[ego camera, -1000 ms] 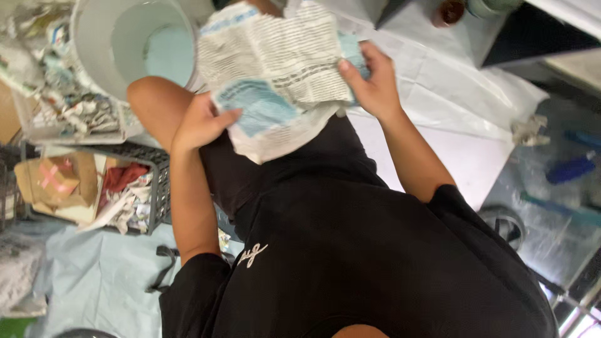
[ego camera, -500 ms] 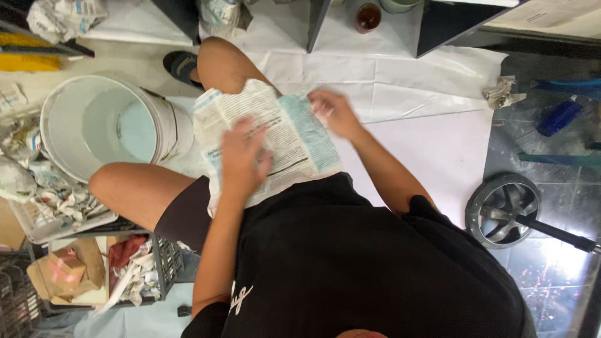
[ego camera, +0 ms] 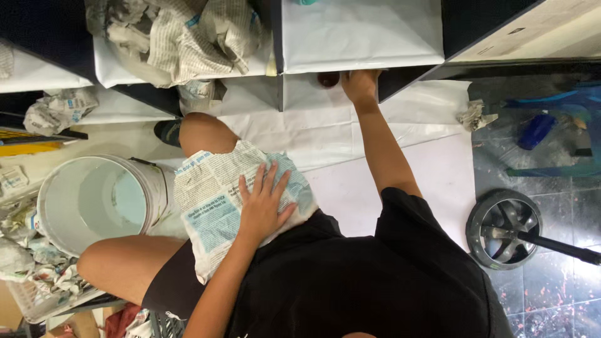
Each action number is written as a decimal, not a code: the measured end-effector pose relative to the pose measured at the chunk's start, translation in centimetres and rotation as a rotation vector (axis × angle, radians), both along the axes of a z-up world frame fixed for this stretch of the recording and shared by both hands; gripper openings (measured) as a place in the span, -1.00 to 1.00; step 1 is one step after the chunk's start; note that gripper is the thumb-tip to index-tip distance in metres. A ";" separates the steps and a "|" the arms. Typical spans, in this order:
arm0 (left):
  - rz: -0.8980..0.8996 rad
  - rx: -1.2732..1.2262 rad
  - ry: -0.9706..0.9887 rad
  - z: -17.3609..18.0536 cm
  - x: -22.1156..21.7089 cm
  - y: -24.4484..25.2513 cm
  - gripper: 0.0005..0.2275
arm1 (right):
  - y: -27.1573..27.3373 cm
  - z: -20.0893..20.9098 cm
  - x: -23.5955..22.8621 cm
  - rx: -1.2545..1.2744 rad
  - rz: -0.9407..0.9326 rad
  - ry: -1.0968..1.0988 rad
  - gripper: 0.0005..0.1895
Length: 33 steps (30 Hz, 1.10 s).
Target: The person sits and repeatedly wraps individual glass cups with newspaper sheets. They unfold a newspaper, place a cup on it, fold the paper around the cup, and set the wrapped item aside. The process is repeated for multiple cups throughout the clip.
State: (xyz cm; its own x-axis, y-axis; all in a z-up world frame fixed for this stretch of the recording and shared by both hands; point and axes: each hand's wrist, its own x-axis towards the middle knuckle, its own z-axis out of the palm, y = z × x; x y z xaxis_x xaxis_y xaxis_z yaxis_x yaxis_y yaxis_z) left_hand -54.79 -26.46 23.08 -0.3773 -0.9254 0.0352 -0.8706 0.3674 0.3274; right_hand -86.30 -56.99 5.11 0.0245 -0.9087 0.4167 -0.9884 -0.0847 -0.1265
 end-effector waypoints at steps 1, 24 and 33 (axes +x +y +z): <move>-0.002 -0.003 0.001 -0.1 0.1 0.3 -0.35 | -0.2 -0.7 -0.1 0.206 -0.020 -0.022 -0.49; -0.289 -0.216 0.257 -4.7 3.2 3.9 -0.64 | 22.7 17.0 7.4 0.099 0.850 -1.071 -0.88; -0.017 -0.383 0.528 -5.0 2.6 4.9 -0.74 | 27.2 25.6 21.4 0.097 1.531 -0.433 -0.71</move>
